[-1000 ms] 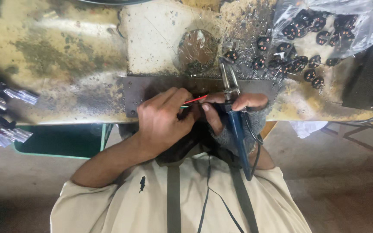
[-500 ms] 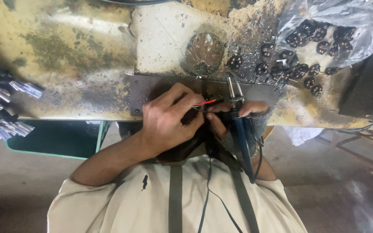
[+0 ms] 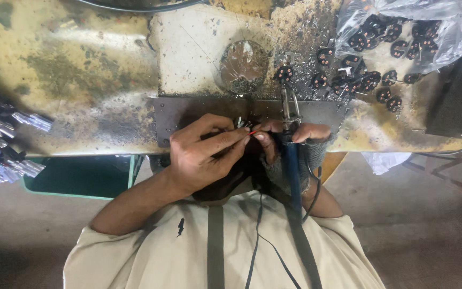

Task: The person repeatedly solders small black plastic connectors to multi-colored wires using a soldering iron. They hold each connector and wire with one hand while applying the soldering iron with the other, then place the finished units on the workbench.

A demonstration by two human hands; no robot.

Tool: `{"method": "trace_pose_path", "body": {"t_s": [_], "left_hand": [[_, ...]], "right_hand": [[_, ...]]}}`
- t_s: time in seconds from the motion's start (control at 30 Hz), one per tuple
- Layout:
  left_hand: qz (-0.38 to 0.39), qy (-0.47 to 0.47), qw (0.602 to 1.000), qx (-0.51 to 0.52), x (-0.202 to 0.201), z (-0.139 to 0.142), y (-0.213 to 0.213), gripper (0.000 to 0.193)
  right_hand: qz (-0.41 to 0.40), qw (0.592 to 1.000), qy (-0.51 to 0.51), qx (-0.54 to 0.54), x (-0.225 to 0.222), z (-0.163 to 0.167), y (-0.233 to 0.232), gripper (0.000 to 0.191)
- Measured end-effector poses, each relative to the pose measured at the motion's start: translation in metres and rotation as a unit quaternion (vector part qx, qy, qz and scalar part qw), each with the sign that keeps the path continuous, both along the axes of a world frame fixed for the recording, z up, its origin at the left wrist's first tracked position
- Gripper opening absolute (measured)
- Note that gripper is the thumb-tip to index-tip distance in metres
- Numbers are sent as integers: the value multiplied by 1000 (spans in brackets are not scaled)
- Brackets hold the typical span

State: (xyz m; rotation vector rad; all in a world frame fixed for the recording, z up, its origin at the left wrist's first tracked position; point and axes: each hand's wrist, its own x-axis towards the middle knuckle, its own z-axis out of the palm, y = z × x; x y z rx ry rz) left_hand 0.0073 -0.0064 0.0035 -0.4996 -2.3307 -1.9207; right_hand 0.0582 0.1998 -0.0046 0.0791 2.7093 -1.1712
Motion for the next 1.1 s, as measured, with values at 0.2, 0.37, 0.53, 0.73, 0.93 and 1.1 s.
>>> {"method": "trace_pose_path", "body": {"t_s": [0.2, 0.37, 0.53, 0.73, 0.93, 1.1], "left_hand": [[-6, 20, 997, -70, -2, 6, 1, 15], [22, 39, 969, -244, -9, 11, 0, 7], [85, -1, 952, -294, -25, 15, 0, 11], [79, -20, 951, -298, -37, 21, 3, 19], [21, -63, 969, -239, -32, 21, -3, 15], [22, -79, 976, -201, -10, 19, -1, 15]], "right_hand": [[-2, 996, 83, -38, -3, 12, -5, 30], [-9, 993, 116, 2, -3, 12, -8, 54], [-34, 988, 104, -112, 2, 7, -7, 58], [-15, 992, 75, -98, 12, -12, -2, 34], [-45, 974, -118, -189, 28, -32, 12, 23], [-48, 976, -103, -183, 27, -42, 3, 27]]}}
